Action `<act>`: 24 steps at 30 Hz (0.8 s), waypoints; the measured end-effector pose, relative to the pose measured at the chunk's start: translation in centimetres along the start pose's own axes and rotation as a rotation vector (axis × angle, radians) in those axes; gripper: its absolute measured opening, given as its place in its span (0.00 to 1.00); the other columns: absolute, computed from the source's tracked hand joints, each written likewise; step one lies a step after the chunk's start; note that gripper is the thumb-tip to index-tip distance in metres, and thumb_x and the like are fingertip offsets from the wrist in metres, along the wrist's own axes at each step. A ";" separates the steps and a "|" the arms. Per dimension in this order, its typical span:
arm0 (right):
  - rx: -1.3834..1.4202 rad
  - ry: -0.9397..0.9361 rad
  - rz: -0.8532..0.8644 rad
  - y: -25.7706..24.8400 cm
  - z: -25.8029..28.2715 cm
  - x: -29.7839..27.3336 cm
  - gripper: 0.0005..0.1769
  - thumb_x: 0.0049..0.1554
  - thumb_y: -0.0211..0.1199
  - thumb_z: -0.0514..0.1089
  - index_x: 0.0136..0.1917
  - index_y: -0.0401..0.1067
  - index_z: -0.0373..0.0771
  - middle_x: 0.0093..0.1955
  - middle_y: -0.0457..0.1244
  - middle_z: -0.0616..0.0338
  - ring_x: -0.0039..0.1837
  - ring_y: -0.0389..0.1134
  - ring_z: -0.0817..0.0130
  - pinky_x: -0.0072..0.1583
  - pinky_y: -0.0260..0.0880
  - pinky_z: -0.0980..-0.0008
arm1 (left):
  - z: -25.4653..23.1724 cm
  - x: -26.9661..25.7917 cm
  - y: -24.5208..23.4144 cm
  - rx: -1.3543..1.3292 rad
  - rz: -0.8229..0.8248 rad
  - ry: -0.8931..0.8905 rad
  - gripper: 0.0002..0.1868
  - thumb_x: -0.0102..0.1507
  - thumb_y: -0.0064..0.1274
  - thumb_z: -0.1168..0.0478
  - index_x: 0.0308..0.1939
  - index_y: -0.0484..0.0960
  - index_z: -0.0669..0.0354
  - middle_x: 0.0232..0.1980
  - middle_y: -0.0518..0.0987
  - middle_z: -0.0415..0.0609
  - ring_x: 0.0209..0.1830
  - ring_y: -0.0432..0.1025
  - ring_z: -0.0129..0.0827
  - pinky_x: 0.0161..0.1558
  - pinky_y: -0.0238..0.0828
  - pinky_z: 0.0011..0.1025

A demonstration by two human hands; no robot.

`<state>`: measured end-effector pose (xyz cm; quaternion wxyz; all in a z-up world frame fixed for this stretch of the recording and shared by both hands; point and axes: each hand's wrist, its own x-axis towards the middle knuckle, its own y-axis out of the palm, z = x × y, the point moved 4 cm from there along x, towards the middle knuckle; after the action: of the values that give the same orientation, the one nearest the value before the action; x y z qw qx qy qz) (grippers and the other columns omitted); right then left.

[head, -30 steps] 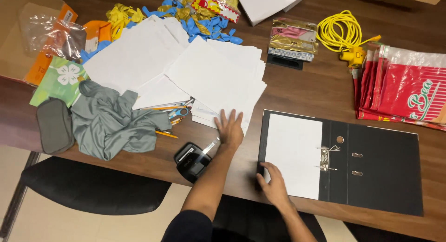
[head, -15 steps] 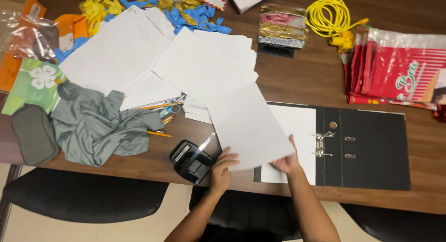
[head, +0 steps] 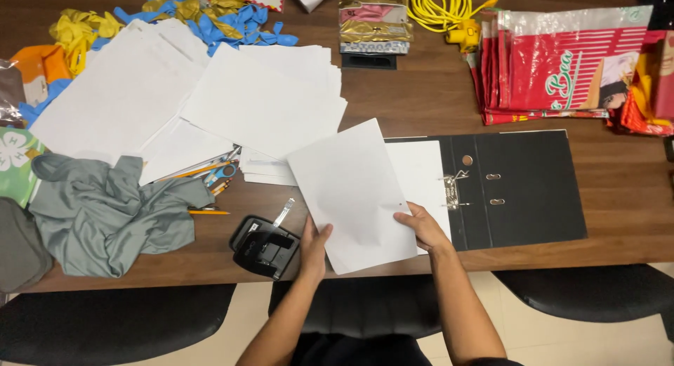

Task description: The recorder cleans a binder and then inserts several hole-punched pages into it.

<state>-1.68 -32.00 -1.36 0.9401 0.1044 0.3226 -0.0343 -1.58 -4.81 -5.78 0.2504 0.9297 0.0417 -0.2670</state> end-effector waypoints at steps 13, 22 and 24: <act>-0.250 -0.456 -0.119 -7.1 -2.6 -3.5 0.09 0.61 0.63 0.38 0.52 0.78 0.31 0.44 0.69 0.61 0.46 0.65 0.75 0.50 0.67 0.72 | -2.8 -1.0 3.7 0.491 0.297 0.224 0.10 0.61 0.62 0.64 0.40 0.88 0.71 0.41 0.86 0.55 0.38 0.78 0.34 0.44 0.76 0.32; -0.349 -0.320 -0.219 -10.4 -11.7 1.0 0.10 0.65 0.62 0.41 0.53 0.76 0.31 0.43 0.66 0.56 0.45 0.64 0.70 0.49 0.67 0.66 | 5.8 -1.5 1.9 0.737 0.040 0.226 0.14 0.62 0.62 0.61 0.41 0.86 0.74 0.38 0.86 0.54 0.36 0.78 0.33 0.40 0.76 0.32; -0.108 -0.389 -0.088 -9.5 -7.9 -1.3 0.13 0.62 0.57 0.39 0.59 0.72 0.34 0.51 0.70 0.60 0.51 0.69 0.74 0.55 0.70 0.71 | 3.9 -2.0 4.2 0.638 0.058 0.295 0.15 0.62 0.60 0.62 0.47 0.84 0.72 0.42 0.86 0.50 0.39 0.77 0.30 0.43 0.76 0.30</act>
<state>-8.72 -39.53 -8.32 0.9866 0.0310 0.1404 -0.0773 -4.25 -10.24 -5.81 -0.0538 0.9904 -0.0346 -0.1223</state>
